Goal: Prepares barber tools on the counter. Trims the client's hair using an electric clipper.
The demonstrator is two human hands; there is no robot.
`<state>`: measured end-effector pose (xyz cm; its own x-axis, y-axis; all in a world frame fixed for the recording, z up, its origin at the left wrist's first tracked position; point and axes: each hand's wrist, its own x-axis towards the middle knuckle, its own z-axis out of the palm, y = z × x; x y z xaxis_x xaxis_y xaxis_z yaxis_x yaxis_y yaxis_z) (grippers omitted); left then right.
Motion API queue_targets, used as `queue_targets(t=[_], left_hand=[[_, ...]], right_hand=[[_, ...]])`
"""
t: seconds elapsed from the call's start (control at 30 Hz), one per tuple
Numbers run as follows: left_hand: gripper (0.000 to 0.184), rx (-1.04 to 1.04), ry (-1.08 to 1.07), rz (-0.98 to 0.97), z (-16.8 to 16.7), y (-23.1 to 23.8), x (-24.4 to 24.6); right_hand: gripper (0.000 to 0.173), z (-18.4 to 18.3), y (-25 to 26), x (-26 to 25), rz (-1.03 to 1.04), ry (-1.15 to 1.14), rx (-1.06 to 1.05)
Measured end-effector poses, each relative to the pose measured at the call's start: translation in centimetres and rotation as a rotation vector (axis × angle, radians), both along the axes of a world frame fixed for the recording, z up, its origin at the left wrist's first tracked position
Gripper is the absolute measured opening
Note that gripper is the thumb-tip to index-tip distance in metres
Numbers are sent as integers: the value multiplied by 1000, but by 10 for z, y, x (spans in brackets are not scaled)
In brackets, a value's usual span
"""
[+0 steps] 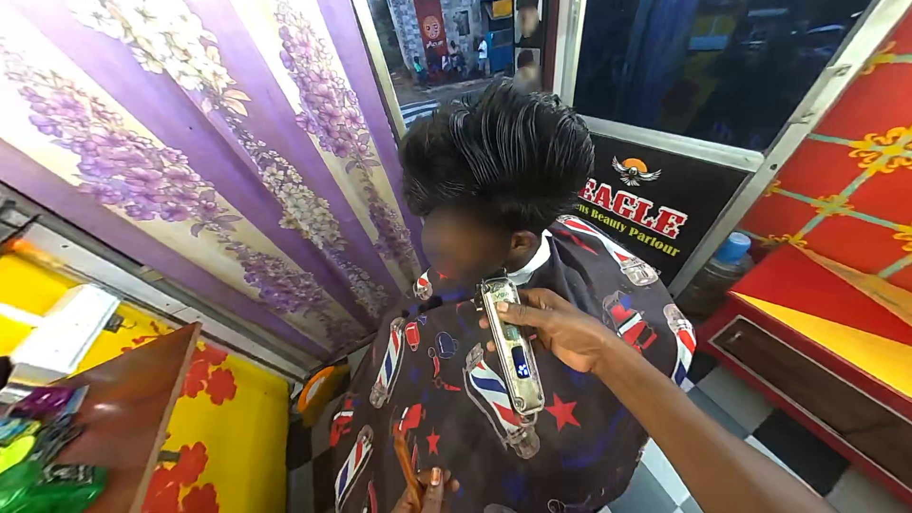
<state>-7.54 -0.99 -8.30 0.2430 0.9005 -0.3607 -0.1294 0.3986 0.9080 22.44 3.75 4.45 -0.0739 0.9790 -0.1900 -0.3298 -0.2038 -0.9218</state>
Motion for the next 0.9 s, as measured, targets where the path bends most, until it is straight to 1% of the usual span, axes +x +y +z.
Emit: queue_targets(t=[0.23, 0.77, 0.9], left_hand=[[17, 16, 21, 17, 0, -3, 12], [18, 52, 12, -24, -7, 2, 14], [16, 61, 45, -47, -10, 4, 13]], right_hand=[[34, 5, 4, 8, -1, -16, -1], [33, 22, -2, 3, -55, -14, 19], [34, 24, -2, 1, -75, -20, 28]])
